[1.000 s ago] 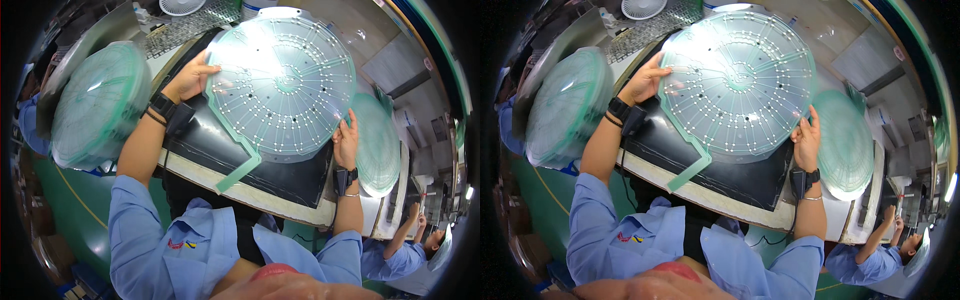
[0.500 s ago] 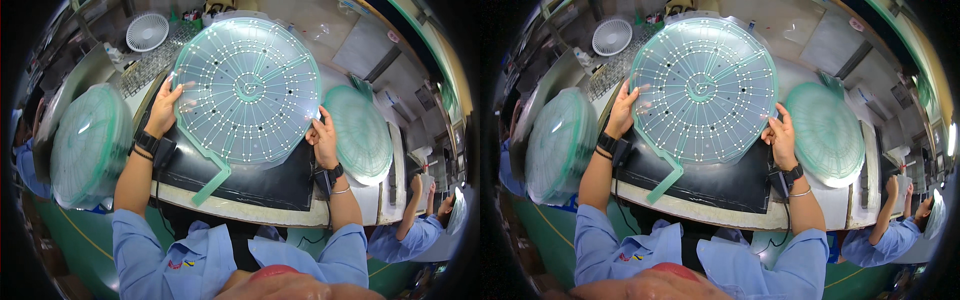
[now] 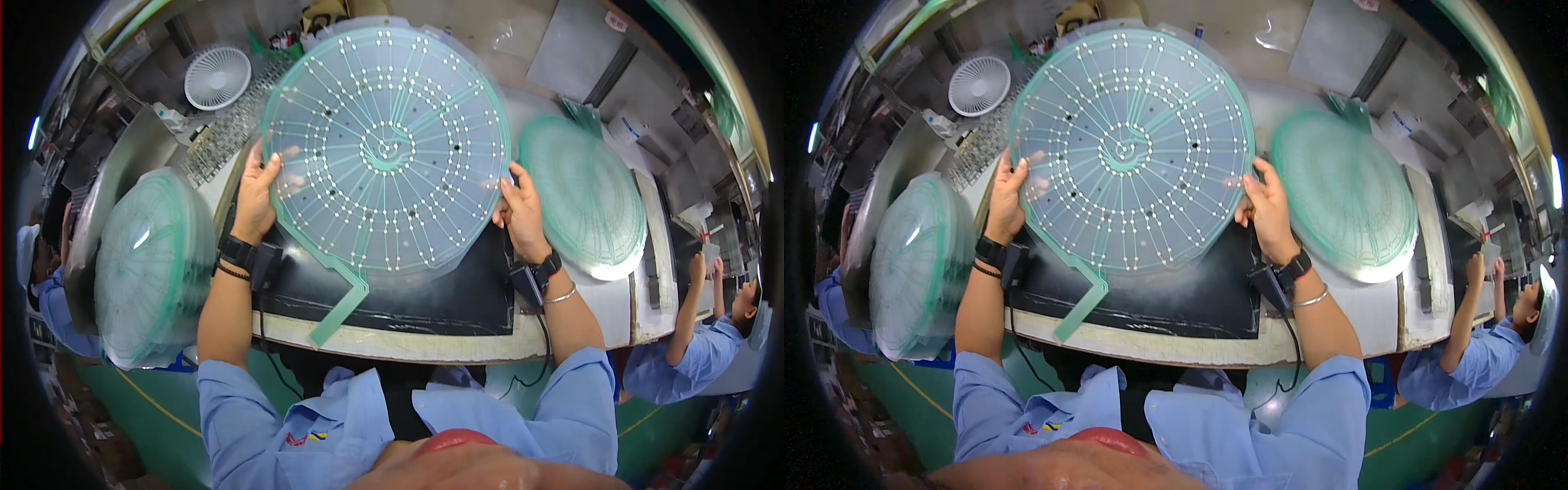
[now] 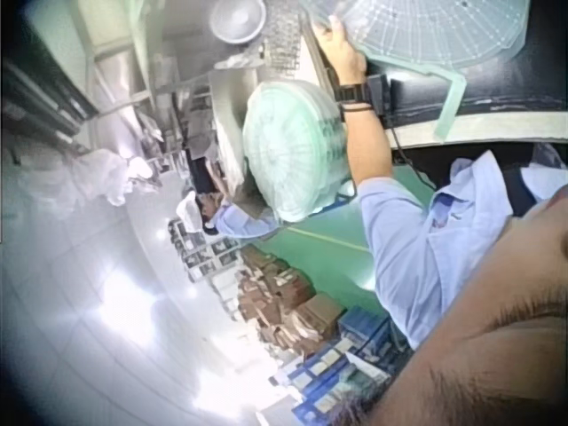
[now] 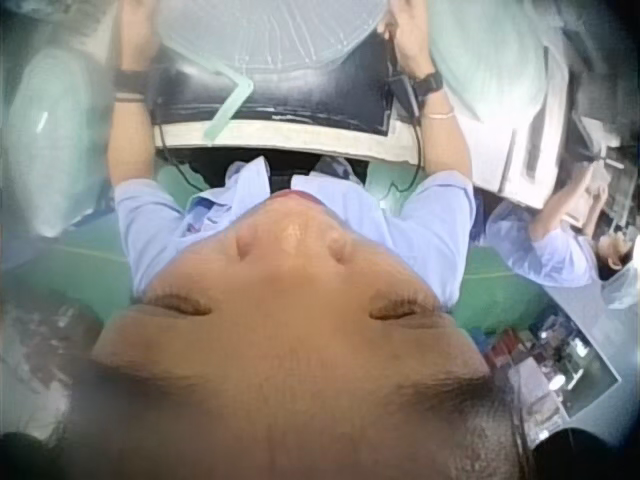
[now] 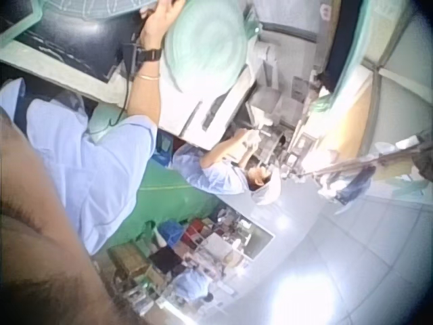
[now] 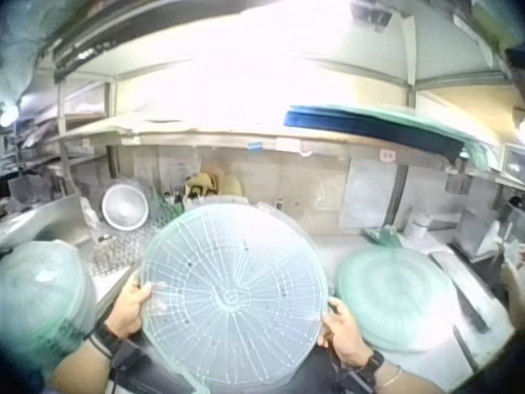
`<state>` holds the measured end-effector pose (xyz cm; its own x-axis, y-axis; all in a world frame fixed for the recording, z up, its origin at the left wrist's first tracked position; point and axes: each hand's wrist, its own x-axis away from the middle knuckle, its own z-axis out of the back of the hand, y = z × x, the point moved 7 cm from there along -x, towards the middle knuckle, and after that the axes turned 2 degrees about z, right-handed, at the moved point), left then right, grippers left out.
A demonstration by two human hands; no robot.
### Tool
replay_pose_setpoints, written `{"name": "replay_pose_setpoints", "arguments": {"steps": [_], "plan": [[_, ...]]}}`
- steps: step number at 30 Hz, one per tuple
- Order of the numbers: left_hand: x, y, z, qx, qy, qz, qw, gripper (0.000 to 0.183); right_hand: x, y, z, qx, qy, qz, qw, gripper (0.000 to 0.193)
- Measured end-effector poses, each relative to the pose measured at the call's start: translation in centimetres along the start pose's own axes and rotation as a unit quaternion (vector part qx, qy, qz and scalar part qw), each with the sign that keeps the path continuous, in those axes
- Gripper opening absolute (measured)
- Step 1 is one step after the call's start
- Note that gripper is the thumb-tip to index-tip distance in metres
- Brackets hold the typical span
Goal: Assembling keyboard components by placing internal layers into a circular frame.
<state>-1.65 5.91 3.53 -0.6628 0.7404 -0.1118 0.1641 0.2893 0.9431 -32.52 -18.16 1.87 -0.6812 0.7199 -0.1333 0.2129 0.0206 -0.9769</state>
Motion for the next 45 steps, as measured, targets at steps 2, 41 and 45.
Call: {"name": "replay_pose_setpoints", "arguments": {"steps": [2,41,45], "plan": [[-0.1,-0.4,0.5,0.018,-0.031,0.015,0.999,0.050,0.2,-0.1,-0.2,0.000,0.004,0.001,1.000,0.037],[-0.1,-0.8,0.6,0.019,-0.009,-0.001,1.000,0.044,0.7,0.3,-0.5,-0.060,-0.084,-0.004,0.995,0.046],[0.1,-0.8,0.7,0.016,-0.017,0.011,1.000,0.047,1.1,0.1,-1.0,-0.063,-0.091,-0.007,0.994,0.045]]}}
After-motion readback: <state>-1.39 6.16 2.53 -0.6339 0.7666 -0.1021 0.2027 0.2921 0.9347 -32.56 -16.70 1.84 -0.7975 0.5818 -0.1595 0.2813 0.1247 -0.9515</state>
